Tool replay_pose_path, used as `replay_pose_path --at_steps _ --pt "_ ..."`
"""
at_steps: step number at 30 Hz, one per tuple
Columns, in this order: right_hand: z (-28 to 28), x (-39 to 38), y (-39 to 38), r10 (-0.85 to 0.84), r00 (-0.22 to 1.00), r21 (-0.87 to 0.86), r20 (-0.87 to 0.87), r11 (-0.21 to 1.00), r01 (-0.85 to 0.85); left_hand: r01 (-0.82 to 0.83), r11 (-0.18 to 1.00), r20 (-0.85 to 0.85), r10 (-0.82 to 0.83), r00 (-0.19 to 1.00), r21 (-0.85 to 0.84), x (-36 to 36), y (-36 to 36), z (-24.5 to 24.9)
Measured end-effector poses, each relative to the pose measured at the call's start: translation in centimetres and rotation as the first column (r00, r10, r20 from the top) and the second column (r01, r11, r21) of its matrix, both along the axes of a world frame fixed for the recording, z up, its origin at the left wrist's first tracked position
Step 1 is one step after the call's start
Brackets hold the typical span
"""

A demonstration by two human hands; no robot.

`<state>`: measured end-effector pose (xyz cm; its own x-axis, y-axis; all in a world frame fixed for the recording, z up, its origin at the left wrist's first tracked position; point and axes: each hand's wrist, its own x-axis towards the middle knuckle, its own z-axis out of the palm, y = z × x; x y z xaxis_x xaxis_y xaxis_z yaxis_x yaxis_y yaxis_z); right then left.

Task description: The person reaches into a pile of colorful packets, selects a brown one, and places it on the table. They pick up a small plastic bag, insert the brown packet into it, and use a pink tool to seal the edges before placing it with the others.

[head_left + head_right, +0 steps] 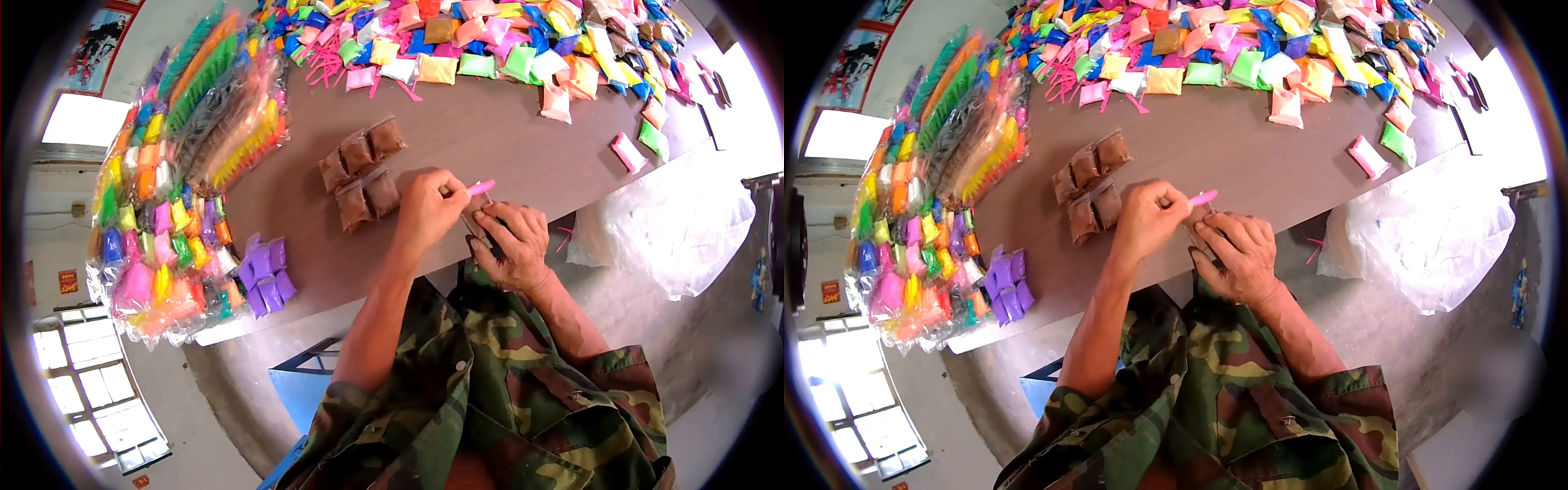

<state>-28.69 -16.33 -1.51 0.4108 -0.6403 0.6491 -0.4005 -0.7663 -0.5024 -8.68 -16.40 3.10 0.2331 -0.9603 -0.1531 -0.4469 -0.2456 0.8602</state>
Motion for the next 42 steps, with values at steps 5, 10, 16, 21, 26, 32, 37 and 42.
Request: replay_pose_path --at_steps 5,10,16,21,26,32,37,42 --pt "0.6 -0.2 0.0 0.013 1.000 0.019 -0.009 1.000 -0.013 -0.058 0.995 0.026 0.061 0.998 -0.086 0.6 -0.6 0.3" --pt "0.3 -0.6 -0.1 0.032 0.997 0.019 0.071 0.999 -0.034 -0.034 0.996 0.002 0.034 0.999 -0.078 -1.0 3.0 1.4" --pt "0.4 -0.2 -0.2 0.033 0.997 -0.002 0.072 0.999 -0.033 -0.090 0.987 0.084 0.102 0.991 -0.134 -0.7 4.2 -0.6" --pt "0.3 -0.1 -0.2 0.024 0.997 -0.018 0.074 1.000 -0.023 -0.138 0.979 0.086 0.152 0.985 -0.152 -0.8 3.5 0.4" --pt "0.2 0.0 -0.1 0.006 0.995 -0.009 0.100 1.000 -0.005 -0.091 0.984 0.009 0.093 0.996 -0.153 -2.5 5.7 0.0" --pt "-0.3 -0.1 -0.3 0.016 0.996 -0.032 0.085 0.999 -0.014 -0.035 0.943 0.268 0.129 0.955 -0.331 -0.9 4.1 -1.3" --pt "-0.3 -0.6 -0.3 0.050 0.993 -0.018 0.109 0.999 -0.048 -0.093 0.987 0.083 0.104 0.991 -0.135 -2.1 4.4 1.4" --pt "-0.5 -0.5 -0.5 0.071 0.990 -0.027 0.123 0.997 -0.068 0.008 0.984 0.186 0.026 0.982 -0.177 -3.2 4.8 0.6"
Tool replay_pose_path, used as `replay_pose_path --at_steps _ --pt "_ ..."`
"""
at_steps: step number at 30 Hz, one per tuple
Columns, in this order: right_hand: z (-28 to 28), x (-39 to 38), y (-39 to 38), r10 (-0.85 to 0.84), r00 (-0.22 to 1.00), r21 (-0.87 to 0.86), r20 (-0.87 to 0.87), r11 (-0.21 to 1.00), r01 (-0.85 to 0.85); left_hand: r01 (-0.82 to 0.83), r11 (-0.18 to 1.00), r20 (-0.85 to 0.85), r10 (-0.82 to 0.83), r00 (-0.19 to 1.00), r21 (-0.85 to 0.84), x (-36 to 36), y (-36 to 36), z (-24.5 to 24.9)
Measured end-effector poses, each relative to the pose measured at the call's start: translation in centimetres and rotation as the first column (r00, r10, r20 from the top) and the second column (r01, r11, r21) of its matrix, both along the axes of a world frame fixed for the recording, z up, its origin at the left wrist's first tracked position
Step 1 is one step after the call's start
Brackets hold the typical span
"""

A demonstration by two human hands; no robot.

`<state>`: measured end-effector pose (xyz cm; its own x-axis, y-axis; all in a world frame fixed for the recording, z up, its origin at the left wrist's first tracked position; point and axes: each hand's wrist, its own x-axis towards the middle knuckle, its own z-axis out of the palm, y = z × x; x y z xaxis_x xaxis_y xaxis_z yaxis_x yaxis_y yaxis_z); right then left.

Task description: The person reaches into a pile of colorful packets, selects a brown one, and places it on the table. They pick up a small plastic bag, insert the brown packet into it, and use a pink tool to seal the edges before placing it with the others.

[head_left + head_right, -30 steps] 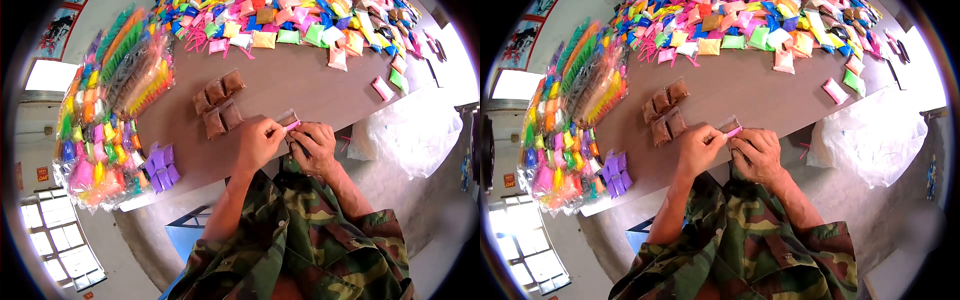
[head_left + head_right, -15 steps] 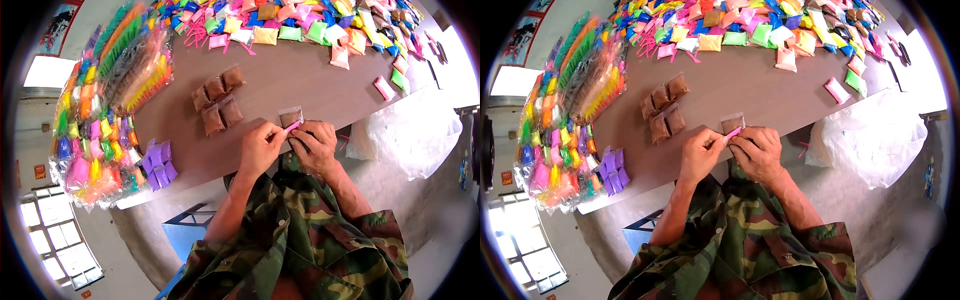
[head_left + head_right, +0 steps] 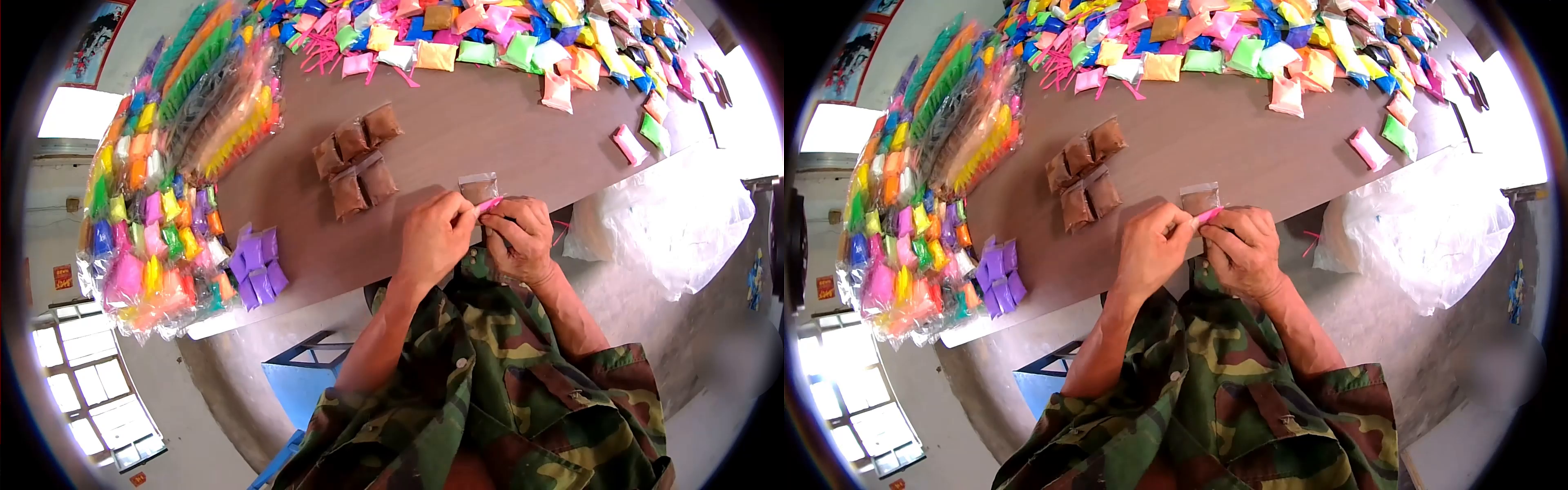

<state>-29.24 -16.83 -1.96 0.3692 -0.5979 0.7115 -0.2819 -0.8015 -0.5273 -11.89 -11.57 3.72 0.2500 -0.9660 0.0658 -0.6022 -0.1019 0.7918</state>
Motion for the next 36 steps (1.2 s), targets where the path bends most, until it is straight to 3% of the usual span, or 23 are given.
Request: replay_pose_path --at_steps 2,5,9,13,19,24,27,29,31,36 --pt "0.1 -0.1 0.0 -0.003 1.000 -0.007 -0.003 1.000 0.003 -0.013 0.996 0.098 0.021 0.995 -0.084 0.7 -1.1 -0.8" --pt "0.1 0.1 0.0 -0.008 1.000 -0.005 -0.006 1.000 0.008 -0.064 0.989 0.107 0.079 0.991 -0.137 1.6 -2.2 -1.3" --pt "0.1 0.4 0.2 -0.058 0.998 0.018 -0.021 0.998 0.058 -0.084 0.996 -0.065 0.081 0.995 -0.038 1.0 -0.4 0.5" --pt "1.2 0.9 0.7 -0.126 0.990 0.118 -0.067 0.984 0.133 -0.105 0.994 -0.123 0.102 0.987 -0.018 0.0 1.9 -0.6" --pt "1.4 0.7 -0.3 -0.070 0.995 0.076 -0.070 0.994 0.076 -0.143 0.986 0.058 0.148 0.987 -0.085 0.9 1.3 -2.4" --pt "1.6 0.7 -0.1 -0.076 0.994 0.111 -0.073 0.990 0.084 -0.267 0.955 -0.090 0.257 0.962 -0.126 0.8 1.4 -2.0" --pt "2.0 0.7 0.0 -0.084 0.993 0.118 -0.086 0.989 0.094 -0.211 0.965 -0.110 0.196 0.974 -0.153 -0.3 2.1 -1.2" --pt "2.0 0.9 -0.1 -0.082 0.992 0.110 -0.093 0.990 0.092 -0.162 0.965 -0.045 0.156 0.987 -0.208 -0.5 2.4 -1.5" --pt "1.5 1.1 -0.2 -0.095 0.993 0.101 -0.076 0.990 0.103 -0.143 0.967 0.143 0.175 0.974 -0.209 -0.1 2.2 -2.3" --pt "1.3 1.0 -0.1 -0.096 0.993 0.099 -0.066 0.990 0.103 -0.248 0.949 0.125 0.275 0.953 -0.197 1.3 1.7 -2.4"
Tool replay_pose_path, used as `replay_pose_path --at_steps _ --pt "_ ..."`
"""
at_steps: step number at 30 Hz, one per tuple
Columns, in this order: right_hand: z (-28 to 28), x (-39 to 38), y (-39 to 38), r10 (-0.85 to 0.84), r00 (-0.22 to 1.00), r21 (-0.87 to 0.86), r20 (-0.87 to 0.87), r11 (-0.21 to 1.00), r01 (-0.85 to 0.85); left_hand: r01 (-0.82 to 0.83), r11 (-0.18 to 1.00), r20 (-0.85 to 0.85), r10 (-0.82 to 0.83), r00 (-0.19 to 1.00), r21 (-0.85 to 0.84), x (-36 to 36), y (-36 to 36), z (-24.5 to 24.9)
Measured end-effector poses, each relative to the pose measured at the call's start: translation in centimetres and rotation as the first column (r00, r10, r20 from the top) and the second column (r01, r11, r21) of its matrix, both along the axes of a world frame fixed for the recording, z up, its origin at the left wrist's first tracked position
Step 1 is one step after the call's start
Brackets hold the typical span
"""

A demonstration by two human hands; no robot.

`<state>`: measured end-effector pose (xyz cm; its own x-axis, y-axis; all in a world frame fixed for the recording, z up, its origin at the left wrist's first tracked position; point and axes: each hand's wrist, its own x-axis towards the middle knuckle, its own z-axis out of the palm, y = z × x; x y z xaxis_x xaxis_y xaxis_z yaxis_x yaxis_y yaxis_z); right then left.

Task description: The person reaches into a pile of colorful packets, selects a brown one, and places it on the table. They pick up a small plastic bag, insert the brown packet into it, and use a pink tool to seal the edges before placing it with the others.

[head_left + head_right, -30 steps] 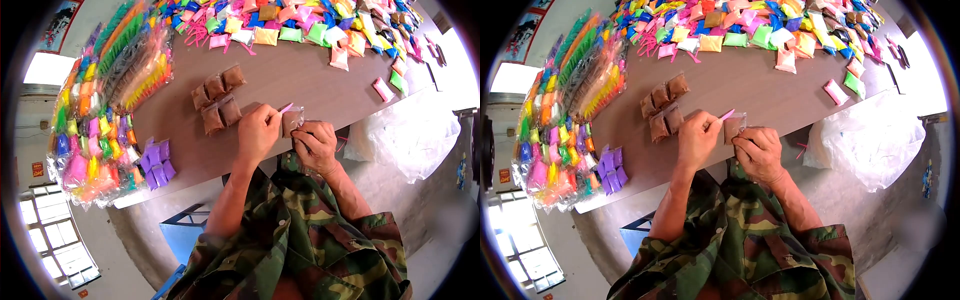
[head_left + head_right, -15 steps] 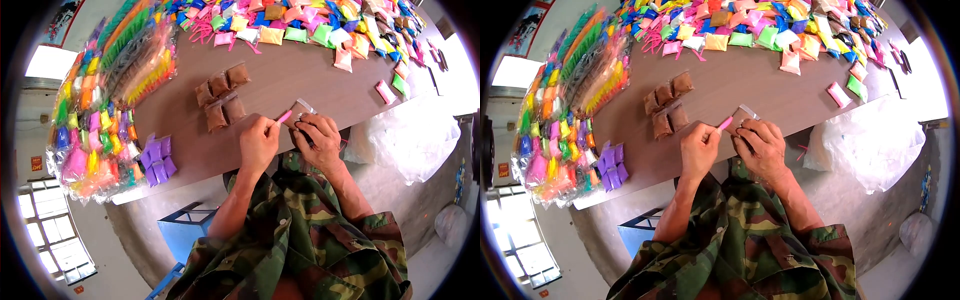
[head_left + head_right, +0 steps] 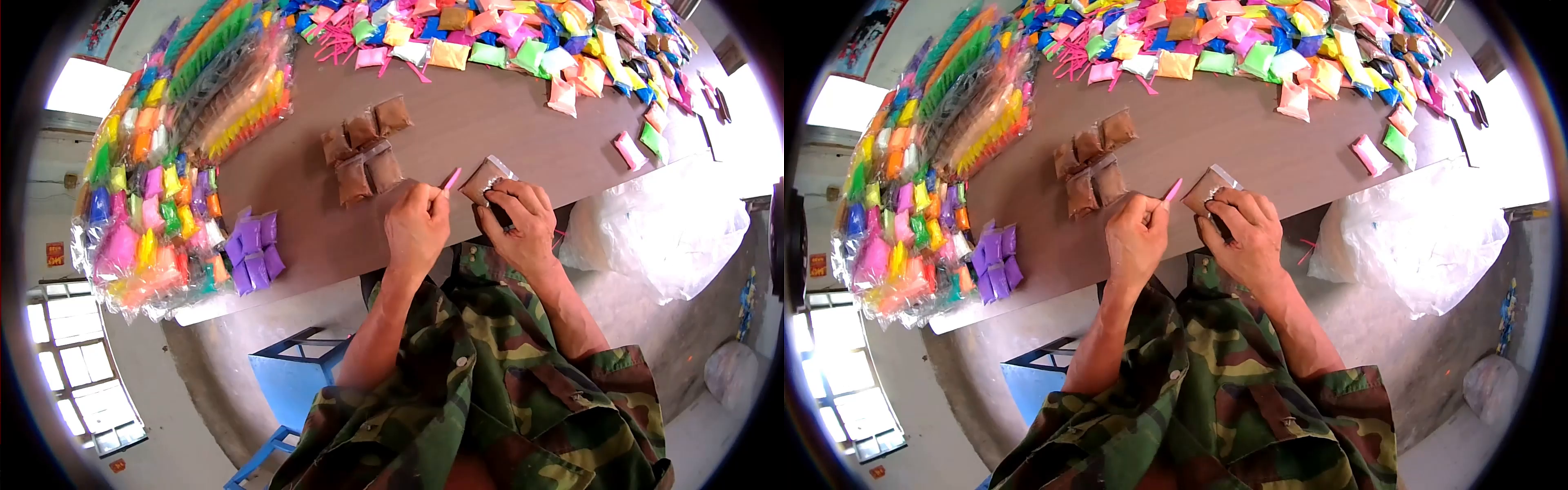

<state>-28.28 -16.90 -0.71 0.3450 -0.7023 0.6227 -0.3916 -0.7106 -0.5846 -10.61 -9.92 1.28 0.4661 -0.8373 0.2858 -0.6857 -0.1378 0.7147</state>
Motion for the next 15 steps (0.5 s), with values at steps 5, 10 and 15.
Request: replay_pose_path --at_steps 5,10,15 --pt "0.3 0.1 0.1 -0.001 1.000 -0.018 0.003 1.000 0.001 0.093 0.994 -0.052 -0.096 0.994 -0.049 -1.9 0.4 0.6" --pt "0.6 -0.5 0.2 0.029 0.999 0.003 -0.022 1.000 -0.029 -0.015 1.000 0.045 0.015 0.999 -0.006 0.2 1.9 0.1" --pt "1.7 -1.3 0.7 -0.006 0.985 -0.053 -0.171 0.999 -0.003 -0.126 0.988 -0.014 0.125 0.992 -0.088 1.8 6.3 0.7"
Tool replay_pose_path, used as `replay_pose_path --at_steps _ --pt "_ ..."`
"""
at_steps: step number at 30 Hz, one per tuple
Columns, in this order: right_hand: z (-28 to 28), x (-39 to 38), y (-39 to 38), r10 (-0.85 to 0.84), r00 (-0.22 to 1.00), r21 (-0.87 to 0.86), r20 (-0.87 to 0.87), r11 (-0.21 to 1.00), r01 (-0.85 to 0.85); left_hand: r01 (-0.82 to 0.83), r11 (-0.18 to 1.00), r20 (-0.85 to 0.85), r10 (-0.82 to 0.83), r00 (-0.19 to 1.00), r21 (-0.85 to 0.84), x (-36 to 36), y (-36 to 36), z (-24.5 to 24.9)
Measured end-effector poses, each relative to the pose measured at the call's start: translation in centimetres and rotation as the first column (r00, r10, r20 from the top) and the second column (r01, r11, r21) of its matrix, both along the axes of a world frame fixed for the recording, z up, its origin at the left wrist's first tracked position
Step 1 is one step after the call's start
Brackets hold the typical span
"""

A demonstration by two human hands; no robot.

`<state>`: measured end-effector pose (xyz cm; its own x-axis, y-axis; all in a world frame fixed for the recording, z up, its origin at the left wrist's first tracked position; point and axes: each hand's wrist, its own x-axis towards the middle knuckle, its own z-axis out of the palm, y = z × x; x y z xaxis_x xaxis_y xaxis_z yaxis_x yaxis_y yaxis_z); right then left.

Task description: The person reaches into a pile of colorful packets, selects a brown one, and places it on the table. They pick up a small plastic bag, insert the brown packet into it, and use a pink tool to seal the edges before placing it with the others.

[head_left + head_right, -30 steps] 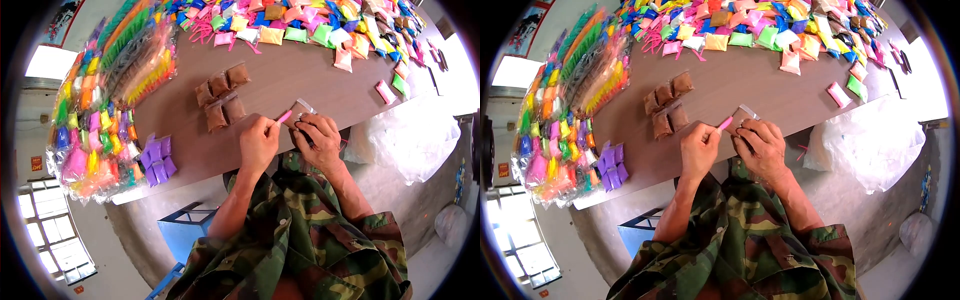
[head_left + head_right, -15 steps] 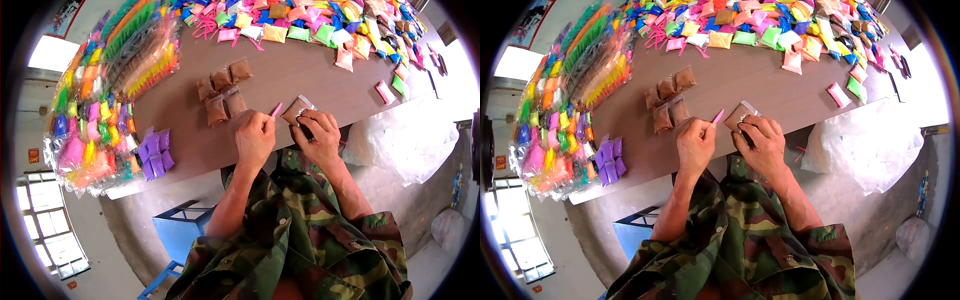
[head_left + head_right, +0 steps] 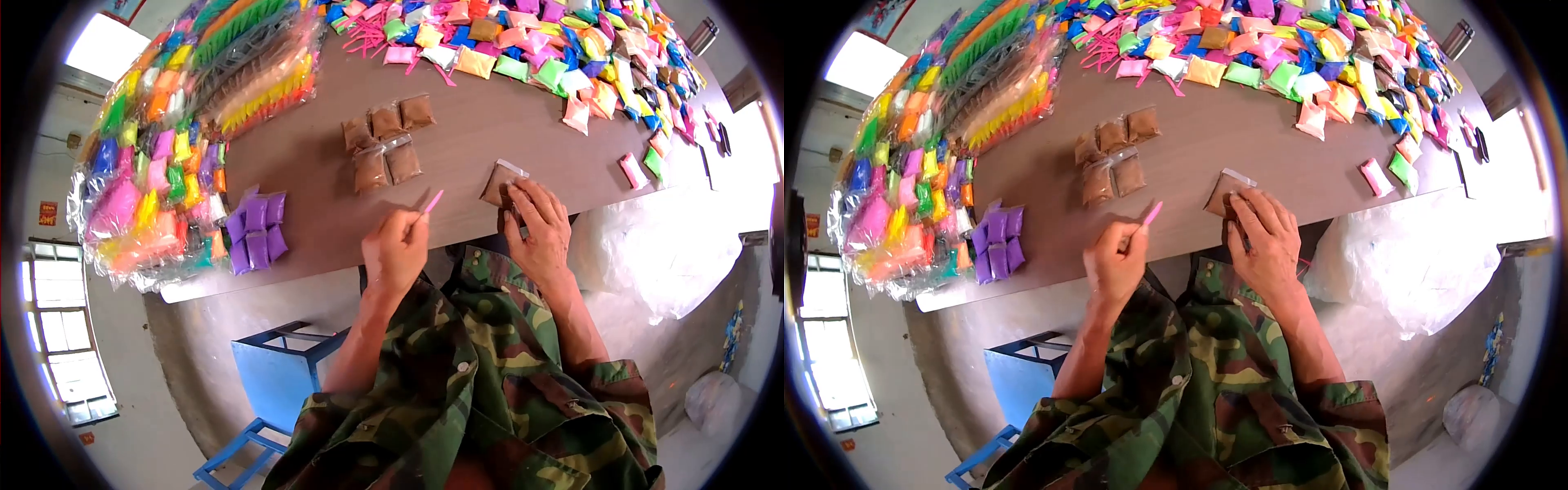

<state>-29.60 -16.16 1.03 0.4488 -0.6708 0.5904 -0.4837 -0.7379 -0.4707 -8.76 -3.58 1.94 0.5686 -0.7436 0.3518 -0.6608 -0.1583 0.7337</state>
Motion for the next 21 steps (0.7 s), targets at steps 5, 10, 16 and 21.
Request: replay_pose_path --at_steps 5,10,16,21 --pt "0.4 0.1 0.1 0.009 0.986 -0.042 -0.166 0.999 -0.016 -0.113 0.986 0.149 0.131 0.980 -0.123 2.9 3.8 -0.1" --pt "1.2 0.5 -0.3 0.004 0.981 0.028 -0.196 1.000 0.001 -0.310 0.932 0.173 0.342 0.924 -0.187 8.0 6.1 -0.7" --pt "0.8 0.9 -0.4 -0.033 0.987 -0.062 -0.157 0.998 0.023 -0.355 0.919 0.072 0.371 0.926 -0.171 10.7 6.3 -2.9" --pt "1.0 2.5 -0.6 -0.004 0.999 -0.020 -0.052 1.000 0.003 -0.390 0.909 0.001 0.395 0.919 -0.147 10.4 6.1 -3.2"
